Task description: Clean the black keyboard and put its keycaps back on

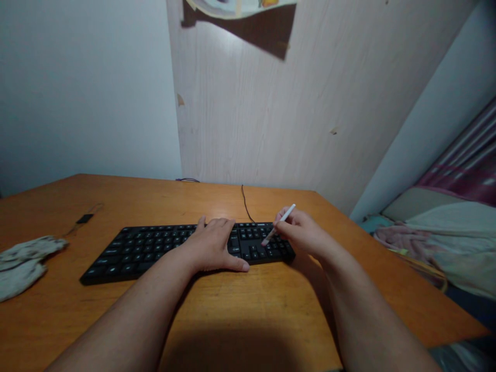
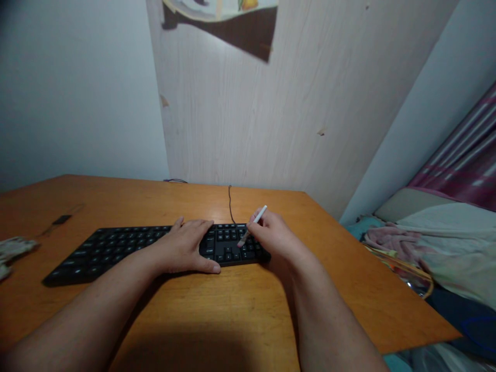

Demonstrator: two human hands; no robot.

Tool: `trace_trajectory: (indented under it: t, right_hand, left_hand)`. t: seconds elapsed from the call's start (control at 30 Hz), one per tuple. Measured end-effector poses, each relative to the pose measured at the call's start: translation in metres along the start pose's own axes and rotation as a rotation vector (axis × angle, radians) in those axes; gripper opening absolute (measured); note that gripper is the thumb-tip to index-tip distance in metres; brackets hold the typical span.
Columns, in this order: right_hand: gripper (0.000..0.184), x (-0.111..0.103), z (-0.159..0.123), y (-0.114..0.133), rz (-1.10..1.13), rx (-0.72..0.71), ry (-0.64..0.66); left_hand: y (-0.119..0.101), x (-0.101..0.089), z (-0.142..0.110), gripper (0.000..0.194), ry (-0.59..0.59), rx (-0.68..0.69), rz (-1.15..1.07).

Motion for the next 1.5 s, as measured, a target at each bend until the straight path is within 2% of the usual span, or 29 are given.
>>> trace_trajectory:
  t: [0.1,0.3,0.53,0.63,0.77,0.97,1.13,1.3,1.5]
  right_hand:
    - [0.008,0.001,0.001,-0.006,-0.013,0.022,0.027]
    - [0.005,-0.009,-0.001,-0.020,0.032,0.109,-0.007]
    - [0.006,-0.032,0.002,-0.022,-0.332,0.056,-0.114]
    - [0.008,-0.044,-0.001,-0.016,-0.475,0.067,-0.212]
    - [0.008,-0.055,-0.005,-0.008,-0.503,0.091,-0.315]
    - [0.004,-0.037,0.000,-0.006,-0.124,0.065,-0.274]
    - [0.007,-0.005,0.001,-0.002,0.139,0.060,-0.124]
    - [0.007,0.005,0.001,-0.005,0.065,0.034,-0.072]
    - [0.008,-0.010,0.004,-0.008,-0.247,-0.010,-0.146]
  left_hand:
    - [0.001,0.000,0.000,0.125,0.000,-0.006,-0.001]
    - [0.002,0.001,0.000,0.123,0.001,0.003,-0.008]
    - [0.003,0.001,0.000,0.121,0.003,0.004,-0.006]
    - [0.002,0.000,0.000,0.121,0.006,0.003,-0.002]
    - [0.001,-0.001,-0.001,0.118,0.008,0.006,0.000]
    - [0.001,0.000,-0.001,0.120,0.002,0.005,-0.013]
    - [0.001,0.001,-0.001,0.121,0.000,0.007,-0.020]
    - [0.000,0.000,-0.001,0.124,-0.003,0.012,-0.024]
    - [0.002,0.001,0.000,0.122,-0.006,0.010,-0.031]
Point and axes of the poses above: each hand's wrist, its own z-axis towards the middle knuckle, its own x-axis out of the palm, y = z × x, the point moved 9 cm from there along z, towards the middle knuckle, and after that the axes turned 2 degrees about x, right-handed, at the moved point
